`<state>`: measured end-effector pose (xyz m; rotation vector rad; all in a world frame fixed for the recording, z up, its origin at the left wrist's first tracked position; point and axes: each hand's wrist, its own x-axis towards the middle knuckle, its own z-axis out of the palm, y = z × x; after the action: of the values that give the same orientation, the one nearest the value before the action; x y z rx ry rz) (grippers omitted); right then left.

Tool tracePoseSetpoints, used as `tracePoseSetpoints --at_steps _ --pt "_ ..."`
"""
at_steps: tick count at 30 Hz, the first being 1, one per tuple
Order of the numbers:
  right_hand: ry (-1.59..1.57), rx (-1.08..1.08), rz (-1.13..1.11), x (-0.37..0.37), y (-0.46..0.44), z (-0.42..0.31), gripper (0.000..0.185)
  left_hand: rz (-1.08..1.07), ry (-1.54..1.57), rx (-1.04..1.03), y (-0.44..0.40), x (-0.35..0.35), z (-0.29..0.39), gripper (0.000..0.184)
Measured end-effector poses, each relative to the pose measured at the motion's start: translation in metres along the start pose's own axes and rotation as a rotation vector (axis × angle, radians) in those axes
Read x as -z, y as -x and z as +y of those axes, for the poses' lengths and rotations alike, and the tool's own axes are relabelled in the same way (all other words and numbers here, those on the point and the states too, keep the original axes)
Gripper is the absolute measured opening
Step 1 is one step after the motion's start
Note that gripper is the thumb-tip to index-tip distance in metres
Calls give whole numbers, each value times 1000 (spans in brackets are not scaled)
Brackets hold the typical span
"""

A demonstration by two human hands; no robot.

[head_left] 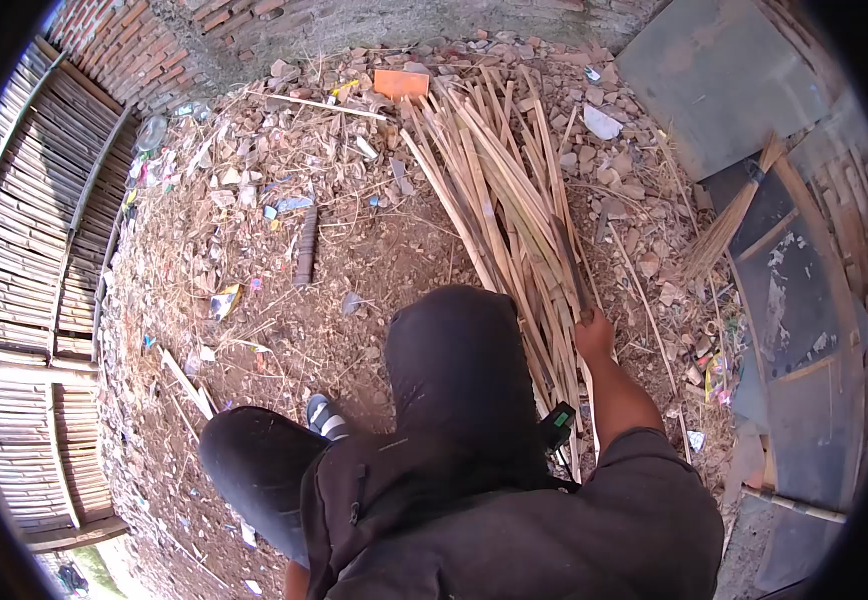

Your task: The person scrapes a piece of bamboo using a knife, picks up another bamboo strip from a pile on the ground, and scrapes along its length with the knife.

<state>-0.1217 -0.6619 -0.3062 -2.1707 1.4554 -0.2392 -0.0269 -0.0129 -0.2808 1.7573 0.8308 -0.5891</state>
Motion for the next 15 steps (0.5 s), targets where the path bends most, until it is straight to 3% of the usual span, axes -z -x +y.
tracePoseSetpoints --at_steps 13,15 --pt "18 170 72 42 -7 -30 35 -2 41 -10 -3 14 -6 35" --pt "62 113 43 36 -15 -36 33 -1 43 -11 -3 15 -7 35"
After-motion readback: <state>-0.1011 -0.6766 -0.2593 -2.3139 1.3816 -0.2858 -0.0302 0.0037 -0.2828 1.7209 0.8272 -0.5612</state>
